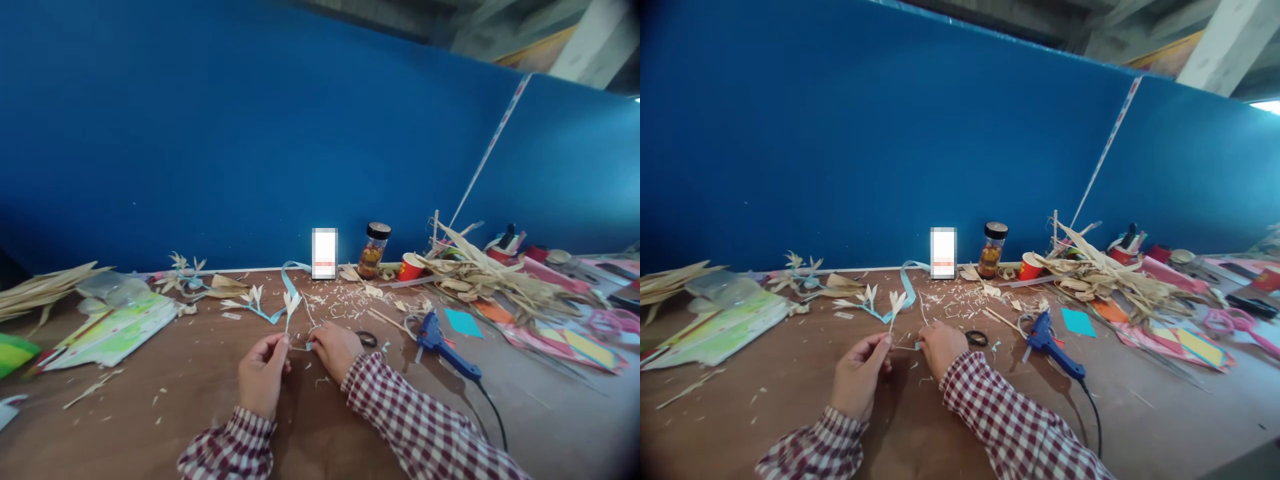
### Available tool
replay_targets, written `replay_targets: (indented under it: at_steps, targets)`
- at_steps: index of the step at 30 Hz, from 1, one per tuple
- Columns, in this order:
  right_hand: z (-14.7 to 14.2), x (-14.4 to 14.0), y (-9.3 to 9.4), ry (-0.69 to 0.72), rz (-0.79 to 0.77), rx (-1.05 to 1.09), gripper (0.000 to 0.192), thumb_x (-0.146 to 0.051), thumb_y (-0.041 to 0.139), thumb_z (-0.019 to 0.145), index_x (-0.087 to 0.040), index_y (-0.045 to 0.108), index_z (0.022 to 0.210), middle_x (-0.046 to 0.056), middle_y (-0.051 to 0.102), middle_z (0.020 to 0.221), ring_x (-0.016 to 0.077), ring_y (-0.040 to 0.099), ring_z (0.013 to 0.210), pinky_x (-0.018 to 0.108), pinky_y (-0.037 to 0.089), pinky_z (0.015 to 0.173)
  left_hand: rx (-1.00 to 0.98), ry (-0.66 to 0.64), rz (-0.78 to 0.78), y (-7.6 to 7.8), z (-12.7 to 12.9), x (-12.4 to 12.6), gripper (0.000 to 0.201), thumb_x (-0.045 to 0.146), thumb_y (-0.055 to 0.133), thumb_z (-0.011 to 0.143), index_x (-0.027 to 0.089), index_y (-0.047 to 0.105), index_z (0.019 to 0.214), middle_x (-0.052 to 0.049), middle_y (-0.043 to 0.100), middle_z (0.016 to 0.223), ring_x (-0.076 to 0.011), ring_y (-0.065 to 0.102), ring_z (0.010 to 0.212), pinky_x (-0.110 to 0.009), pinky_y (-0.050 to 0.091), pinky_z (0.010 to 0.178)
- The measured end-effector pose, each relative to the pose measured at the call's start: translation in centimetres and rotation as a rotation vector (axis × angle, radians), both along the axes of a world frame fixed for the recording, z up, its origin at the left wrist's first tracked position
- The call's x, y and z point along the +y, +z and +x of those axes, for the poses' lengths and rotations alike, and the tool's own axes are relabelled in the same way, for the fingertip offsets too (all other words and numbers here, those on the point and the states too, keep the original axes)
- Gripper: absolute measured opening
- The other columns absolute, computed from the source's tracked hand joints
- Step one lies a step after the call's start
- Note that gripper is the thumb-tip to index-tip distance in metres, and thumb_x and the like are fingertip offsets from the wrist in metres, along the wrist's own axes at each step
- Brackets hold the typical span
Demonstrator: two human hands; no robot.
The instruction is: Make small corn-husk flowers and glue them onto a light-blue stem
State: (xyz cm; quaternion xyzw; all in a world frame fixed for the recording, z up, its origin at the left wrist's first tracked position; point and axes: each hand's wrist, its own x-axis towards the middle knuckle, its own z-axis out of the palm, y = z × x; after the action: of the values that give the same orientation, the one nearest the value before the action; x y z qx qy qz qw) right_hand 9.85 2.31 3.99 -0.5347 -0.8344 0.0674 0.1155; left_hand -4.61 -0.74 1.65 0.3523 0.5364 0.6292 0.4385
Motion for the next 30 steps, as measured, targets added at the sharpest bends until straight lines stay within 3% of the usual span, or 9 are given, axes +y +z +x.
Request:
replay_targets:
  at_steps: [4,10,14,19,22,25,30]
  targets:
    - [0.1,0.3,-0.6,-0.024,-0.048,0.043,0.011,-0.027,0.051,0.078,-0.023,0.059,0.086,0.001,0.057,0.089,0.0144,0.055,0.078,0.023,0.039,0.067,-0.122,-0.008,-0.025,0.1,0.3,0.1,0.029,0.036,0.066,0.061,0.013,0.061,0.078,0.001,0.058,0.06,-0.0067,0.045,0.042,-0.02,0.04,0.04]
    - [0.3,0.1,-0.9,0.024,0.01,0.308,0.006,-0.016,0.053,0.072,-0.02,0.056,0.075,-0.001,0.057,0.078,0.0117,0.052,0.07,0.022,0.039,0.065,-0.24,0.014,-0.093,0.6,0.5,0.0,0.03,0.035,0.069,0.058,0.012,0.06,0.075,0.001,0.056,0.059,-0.0054,0.044,0.041,-0.018,0.039,0.039]
    - [1.3,-0.5,0.7,0.016,-0.029,0.524,0.005,-0.016,0.049,0.073,-0.019,0.054,0.072,-0.003,0.056,0.064,0.0108,0.052,0.06,0.021,0.04,0.057,-0.252,0.007,-0.098,0.6,0.4,0.0,0.03,0.035,0.068,0.058,0.012,0.059,0.075,0.001,0.056,0.059,-0.0053,0.045,0.042,-0.018,0.039,0.04]
    - [4.7,-0.6,3.6,-0.052,-0.083,0.792,0.009,-0.027,0.05,0.075,-0.017,0.051,0.074,-0.002,0.053,0.062,0.0103,0.048,0.054,0.021,0.039,0.049,-0.26,0.003,-0.096,0.5,0.4,0.0,0.028,0.034,0.068,0.059,0.012,0.059,0.074,0.001,0.056,0.06,-0.0052,0.045,0.043,-0.018,0.038,0.041]
    - [6.5,0.1,4.2,-0.1,-0.041,0.977,0.014,-0.03,0.053,0.074,-0.017,0.051,0.077,-0.003,0.05,0.061,0.0096,0.047,0.053,0.02,0.037,0.047,-0.268,-0.006,-0.101,0.6,0.4,0.0,0.026,0.034,0.068,0.06,0.013,0.059,0.073,0.002,0.056,0.059,-0.0048,0.045,0.043,-0.017,0.038,0.041]
    - [6.9,0.7,3.9,-0.133,-0.035,1.083,0.015,-0.03,0.055,0.073,-0.017,0.052,0.079,-0.003,0.051,0.061,0.0092,0.046,0.053,0.019,0.036,0.047,-0.303,-0.061,-0.123,0.9,0.6,-0.2,0.025,0.032,0.068,0.06,0.013,0.059,0.073,0.003,0.055,0.058,-0.0037,0.042,0.042,-0.016,0.036,0.04]
    - [4.6,0.1,2.1,-0.117,-0.15,1.021,0.013,-0.029,0.054,0.073,-0.016,0.057,0.078,-0.002,0.055,0.063,0.01,0.048,0.055,0.02,0.038,0.05,-0.378,-0.256,-0.179,1.0,1.2,-0.9,0.02,0.03,0.067,0.063,0.014,0.06,0.073,0.002,0.057,0.059,-0.0023,0.041,0.041,-0.013,0.035,0.038]
